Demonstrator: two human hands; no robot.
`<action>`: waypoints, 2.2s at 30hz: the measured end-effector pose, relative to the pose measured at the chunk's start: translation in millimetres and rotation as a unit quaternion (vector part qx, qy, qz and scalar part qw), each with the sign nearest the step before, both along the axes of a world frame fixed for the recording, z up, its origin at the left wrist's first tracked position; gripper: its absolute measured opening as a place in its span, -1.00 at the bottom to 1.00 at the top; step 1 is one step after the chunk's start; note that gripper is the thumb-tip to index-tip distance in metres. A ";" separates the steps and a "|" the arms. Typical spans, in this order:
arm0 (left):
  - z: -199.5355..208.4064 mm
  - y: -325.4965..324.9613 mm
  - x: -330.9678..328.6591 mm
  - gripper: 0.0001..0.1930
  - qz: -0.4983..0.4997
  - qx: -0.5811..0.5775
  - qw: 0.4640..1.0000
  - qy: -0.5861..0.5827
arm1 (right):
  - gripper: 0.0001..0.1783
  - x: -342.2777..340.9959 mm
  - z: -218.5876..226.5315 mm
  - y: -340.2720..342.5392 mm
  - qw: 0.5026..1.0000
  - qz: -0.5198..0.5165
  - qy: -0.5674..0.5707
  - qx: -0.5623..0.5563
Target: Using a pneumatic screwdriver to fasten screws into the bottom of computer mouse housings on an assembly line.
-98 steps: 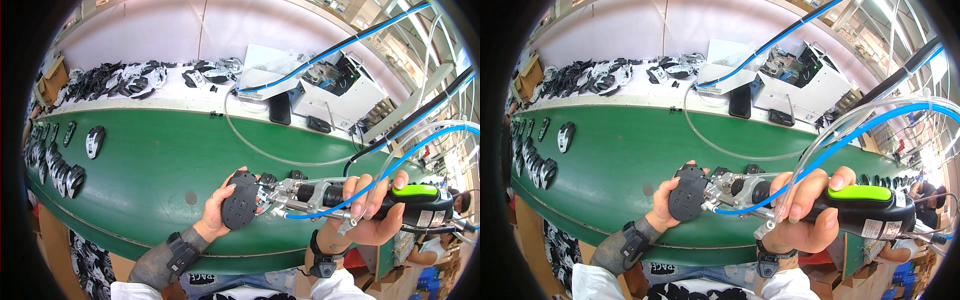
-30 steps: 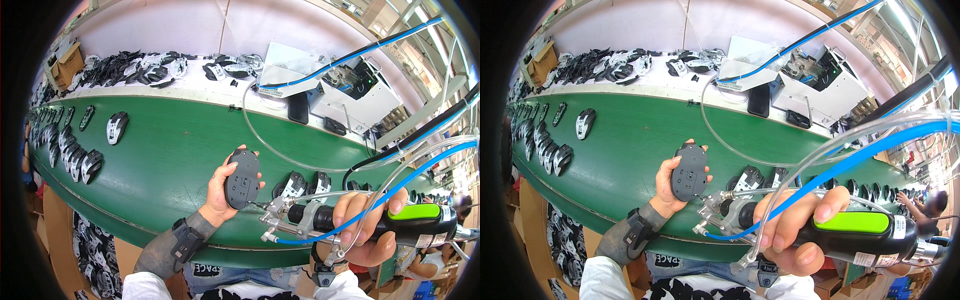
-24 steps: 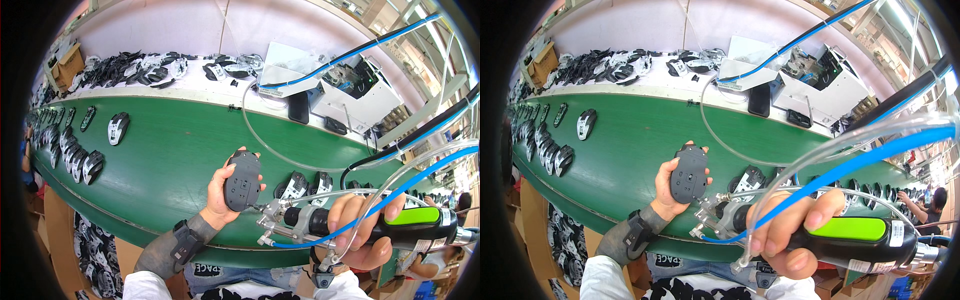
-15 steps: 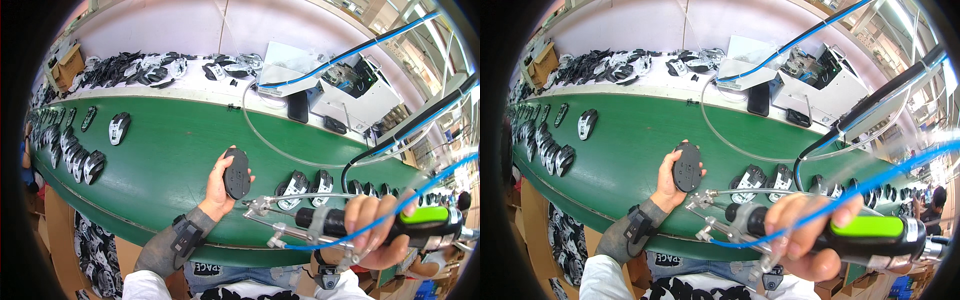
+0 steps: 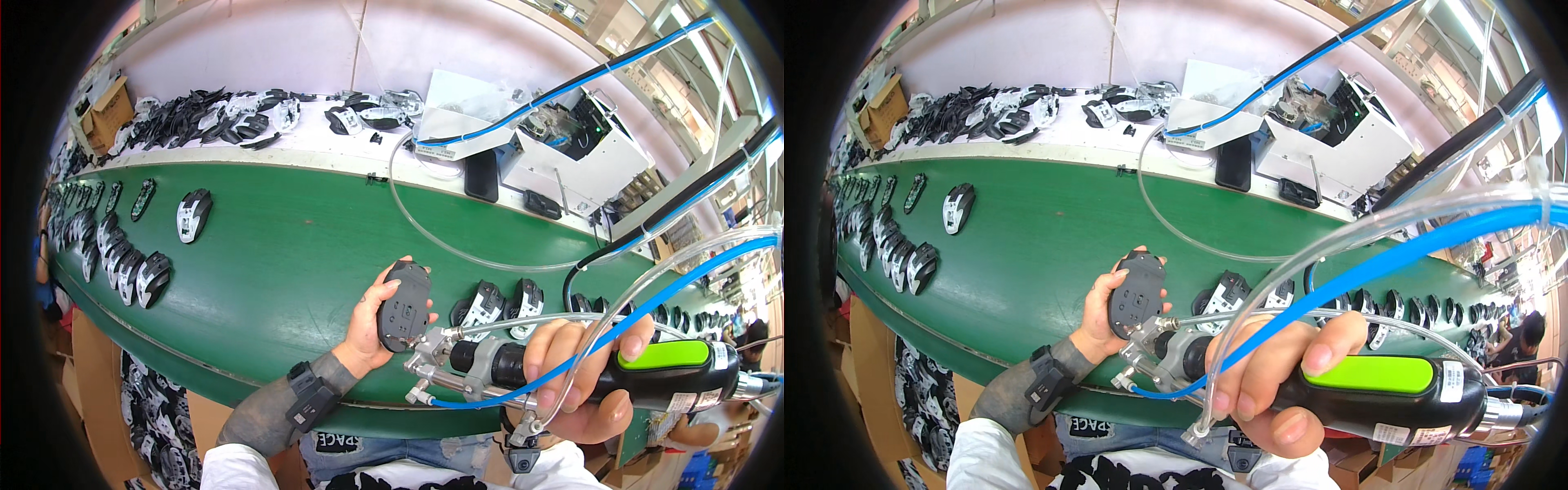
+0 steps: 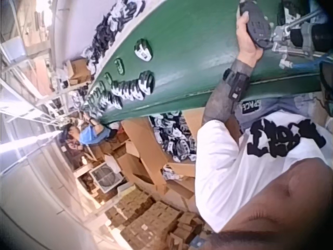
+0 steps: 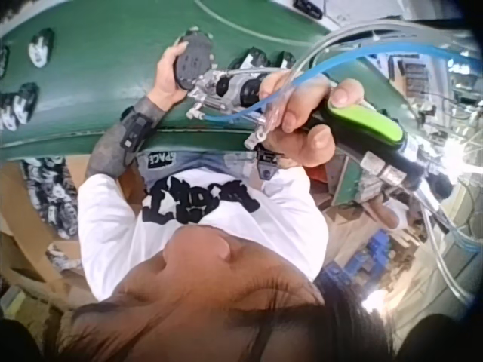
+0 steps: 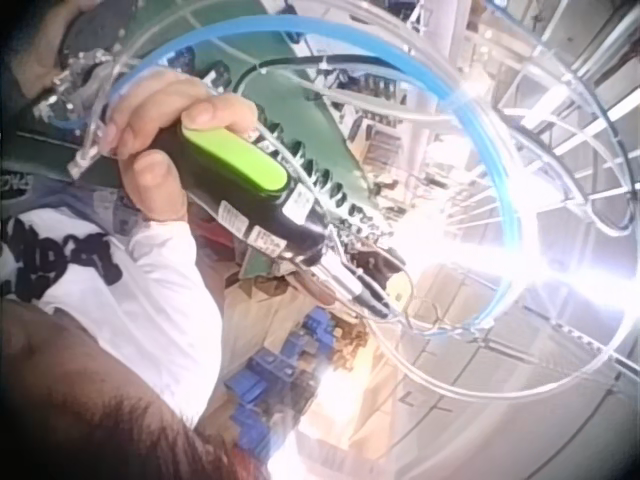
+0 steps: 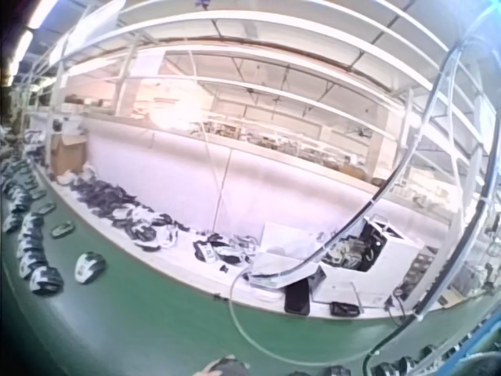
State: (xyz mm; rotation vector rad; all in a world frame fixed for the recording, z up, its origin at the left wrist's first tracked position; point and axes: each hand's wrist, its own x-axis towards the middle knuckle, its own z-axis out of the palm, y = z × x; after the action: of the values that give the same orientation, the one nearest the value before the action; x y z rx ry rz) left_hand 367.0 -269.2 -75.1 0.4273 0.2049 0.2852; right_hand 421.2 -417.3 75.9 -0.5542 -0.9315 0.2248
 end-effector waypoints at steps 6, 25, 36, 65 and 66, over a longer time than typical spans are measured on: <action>2.8 -3.9 -4.5 -0.53 0.027 -0.039 0.999 0.014 | -0.57 -5.9 4.2 1.4 0.996 -0.018 -0.063 -0.064; -21.6 302.6 -112.5 -0.33 0.195 0.714 0.320 0.592 | -0.70 8.5 19.1 -9.1 0.995 0.013 -0.046 -0.084; 35.1 94.2 0.0 -0.37 0.119 0.191 0.969 0.098 | -0.74 9.5 20.0 -19.0 0.984 -0.139 0.085 -0.067; 13.1 -8.8 -1.5 -0.42 -0.105 0.002 0.993 -0.049 | -0.66 35.5 1.0 -11.5 0.988 -0.145 -0.021 0.044; 13.3 -8.8 -4.1 -0.42 -0.096 0.005 0.994 -0.046 | -0.67 34.2 1.2 -11.4 0.990 -0.134 -0.023 0.039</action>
State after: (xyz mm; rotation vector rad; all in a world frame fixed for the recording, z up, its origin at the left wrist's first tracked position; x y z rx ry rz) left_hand 362.9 -278.0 -61.8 0.4392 0.0719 0.1173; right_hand 455.4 -428.7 77.1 -0.6069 -0.8955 -0.0670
